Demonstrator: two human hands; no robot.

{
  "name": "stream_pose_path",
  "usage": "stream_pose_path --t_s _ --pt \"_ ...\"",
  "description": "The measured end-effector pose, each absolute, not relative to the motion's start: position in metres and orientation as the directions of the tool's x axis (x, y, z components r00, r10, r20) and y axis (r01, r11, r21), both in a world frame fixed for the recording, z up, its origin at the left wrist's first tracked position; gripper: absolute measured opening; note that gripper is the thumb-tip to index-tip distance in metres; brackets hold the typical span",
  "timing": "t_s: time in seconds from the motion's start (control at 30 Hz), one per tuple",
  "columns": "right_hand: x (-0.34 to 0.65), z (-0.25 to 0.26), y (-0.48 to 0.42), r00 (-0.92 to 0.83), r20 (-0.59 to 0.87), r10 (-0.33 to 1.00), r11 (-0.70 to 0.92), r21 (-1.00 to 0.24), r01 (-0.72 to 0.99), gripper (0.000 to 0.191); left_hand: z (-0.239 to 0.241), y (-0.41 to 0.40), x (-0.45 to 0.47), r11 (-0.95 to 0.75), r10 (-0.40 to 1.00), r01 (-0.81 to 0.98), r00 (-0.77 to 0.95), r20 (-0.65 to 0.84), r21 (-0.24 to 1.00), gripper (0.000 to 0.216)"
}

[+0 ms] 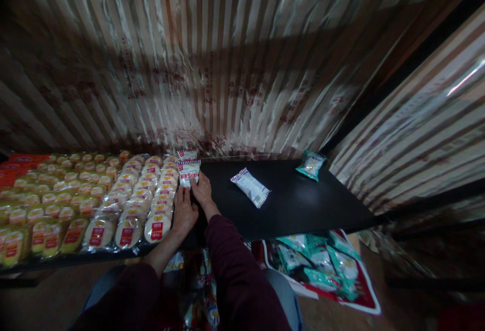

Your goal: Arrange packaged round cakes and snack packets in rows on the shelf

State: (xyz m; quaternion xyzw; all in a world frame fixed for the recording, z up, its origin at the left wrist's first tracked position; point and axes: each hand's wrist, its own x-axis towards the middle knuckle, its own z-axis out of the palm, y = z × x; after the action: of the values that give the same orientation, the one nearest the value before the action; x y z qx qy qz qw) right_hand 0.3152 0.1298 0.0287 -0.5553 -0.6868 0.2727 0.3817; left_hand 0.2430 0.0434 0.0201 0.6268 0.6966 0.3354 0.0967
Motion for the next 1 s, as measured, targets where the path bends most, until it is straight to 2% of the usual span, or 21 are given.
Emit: stream_pose_path --t_s 0.33,0.63,0.73,1.0 --pt "0.320 0.023 0.119 0.010 0.140 0.990 0.111 -0.823 0.557 0.055 0.013 0.043 0.249 -0.039 0.932 0.722 -0.223 0.286 0.691 0.065" --pt "0.325 0.014 0.084 0.045 0.124 0.991 0.076 -0.819 0.569 0.056 0.012 0.005 0.253 -0.104 0.950 0.749 -0.119 0.287 0.654 0.061" --pt "0.327 0.008 0.064 0.034 0.161 0.986 0.112 -0.809 0.578 0.051 0.004 -0.016 0.254 -0.134 0.960 0.760 -0.059 0.273 0.636 0.060" --pt "0.334 -0.003 -0.001 -0.045 0.223 0.974 0.203 -0.762 0.615 0.040 -0.018 -0.061 0.247 -0.315 0.922 0.783 0.119 0.368 0.537 0.056"
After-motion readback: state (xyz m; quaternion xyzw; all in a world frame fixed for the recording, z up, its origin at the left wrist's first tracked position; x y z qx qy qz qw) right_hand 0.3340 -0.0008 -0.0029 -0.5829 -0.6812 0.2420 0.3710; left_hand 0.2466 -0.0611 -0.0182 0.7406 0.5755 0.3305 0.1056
